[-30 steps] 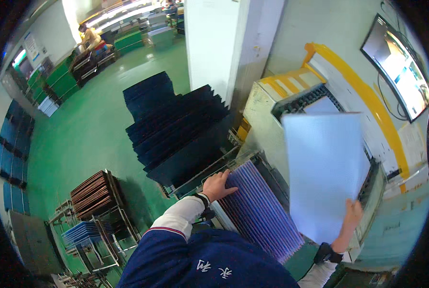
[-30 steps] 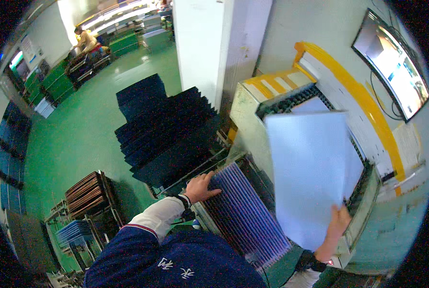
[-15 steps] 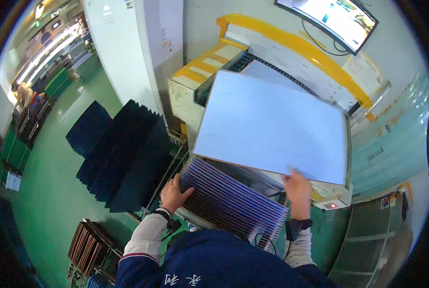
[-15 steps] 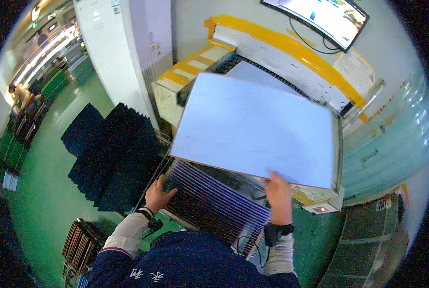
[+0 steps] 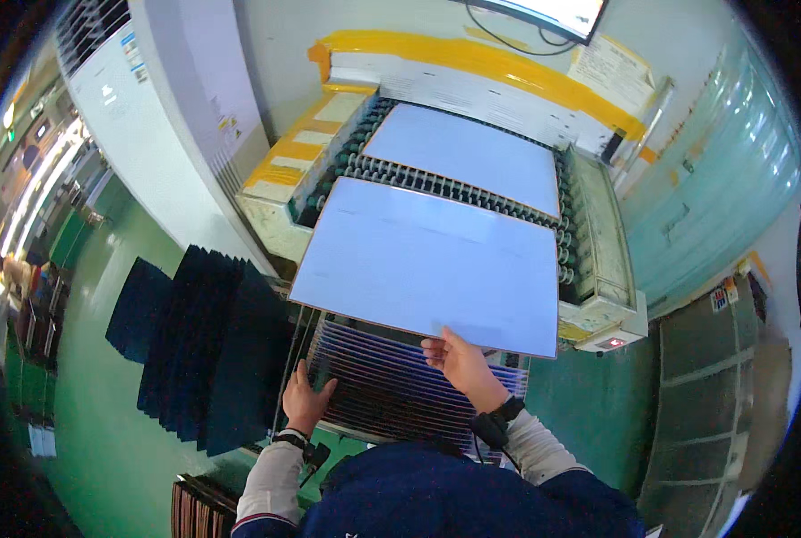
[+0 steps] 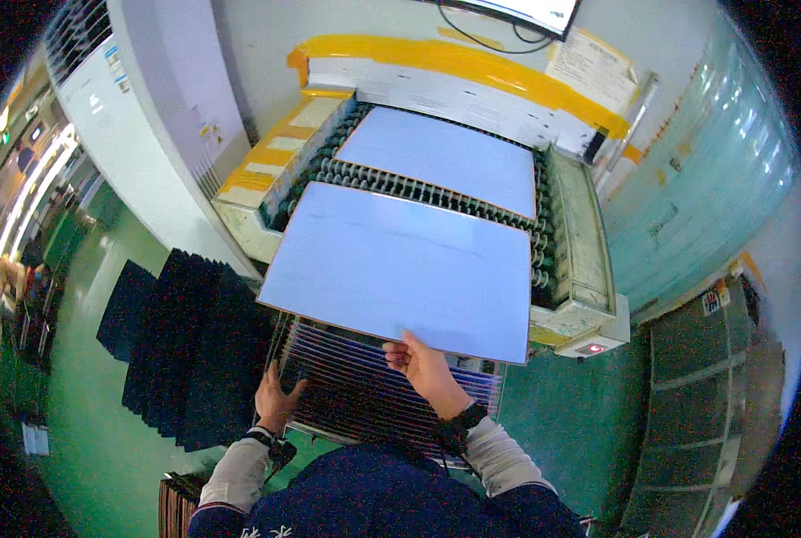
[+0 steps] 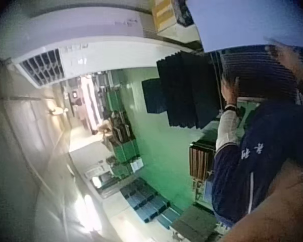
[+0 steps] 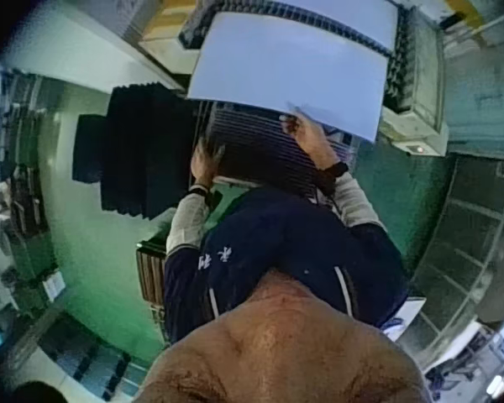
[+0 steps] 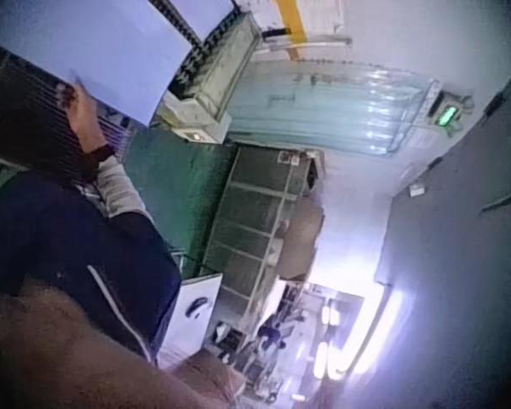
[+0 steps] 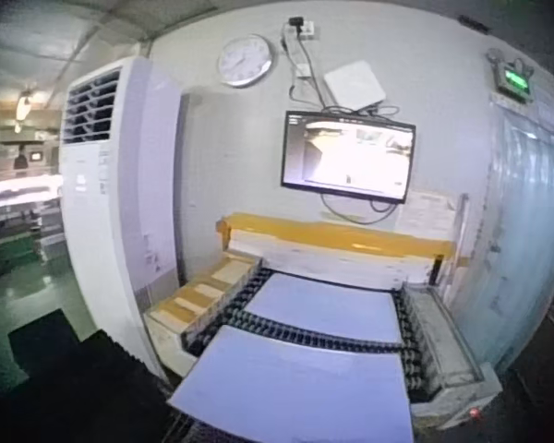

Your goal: Feeding material sheets into an industrial roller machine for processing.

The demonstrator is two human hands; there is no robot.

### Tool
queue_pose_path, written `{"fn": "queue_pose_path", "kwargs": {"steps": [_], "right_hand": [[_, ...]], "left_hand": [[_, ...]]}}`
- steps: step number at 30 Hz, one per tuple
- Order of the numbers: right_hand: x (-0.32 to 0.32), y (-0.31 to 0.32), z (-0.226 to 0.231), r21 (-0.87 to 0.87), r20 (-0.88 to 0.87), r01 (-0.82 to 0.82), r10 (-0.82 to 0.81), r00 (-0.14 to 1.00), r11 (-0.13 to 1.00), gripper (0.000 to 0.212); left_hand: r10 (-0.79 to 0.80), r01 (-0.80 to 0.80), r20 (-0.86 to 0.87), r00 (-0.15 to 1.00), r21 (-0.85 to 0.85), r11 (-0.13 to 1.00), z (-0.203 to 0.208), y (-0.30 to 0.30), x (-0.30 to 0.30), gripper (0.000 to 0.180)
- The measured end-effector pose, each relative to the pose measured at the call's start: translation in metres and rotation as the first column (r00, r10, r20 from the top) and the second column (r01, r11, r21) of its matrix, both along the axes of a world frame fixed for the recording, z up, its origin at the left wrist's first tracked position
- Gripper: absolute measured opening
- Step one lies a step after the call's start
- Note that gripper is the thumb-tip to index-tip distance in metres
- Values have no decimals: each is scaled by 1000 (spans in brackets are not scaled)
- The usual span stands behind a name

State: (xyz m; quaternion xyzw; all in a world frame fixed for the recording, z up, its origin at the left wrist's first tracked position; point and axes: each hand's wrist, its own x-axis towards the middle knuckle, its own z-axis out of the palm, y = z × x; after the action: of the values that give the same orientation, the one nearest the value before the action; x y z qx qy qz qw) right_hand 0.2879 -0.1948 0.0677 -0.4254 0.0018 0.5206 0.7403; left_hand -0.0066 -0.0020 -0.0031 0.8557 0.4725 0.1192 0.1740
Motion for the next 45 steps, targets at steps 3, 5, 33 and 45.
{"fn": "queue_pose_path", "kwargs": {"steps": [3, 5, 33, 45], "right_hand": [[7, 5, -1, 83, -8, -29, 30, 1000, 996, 29], [11, 10, -1, 76, -30, 8, -6, 1000, 997, 29], [96, 55, -1, 57, -61, 102, -99, 993, 993, 33], [94, 52, 0, 58, 34, 15, -17, 999, 998, 43]], "left_hand": [[7, -8, -31, 999, -21, 1000, -4, 2, 0, 95], [3, -4, -26, 1000, -27, 1000, -7, 2, 0, 96], [-5, 3, -31, 1000, -52, 999, 2, 0, 8, 91], [-28, 27, -33, 999, -15, 1000, -6, 2, 3, 93]]}}
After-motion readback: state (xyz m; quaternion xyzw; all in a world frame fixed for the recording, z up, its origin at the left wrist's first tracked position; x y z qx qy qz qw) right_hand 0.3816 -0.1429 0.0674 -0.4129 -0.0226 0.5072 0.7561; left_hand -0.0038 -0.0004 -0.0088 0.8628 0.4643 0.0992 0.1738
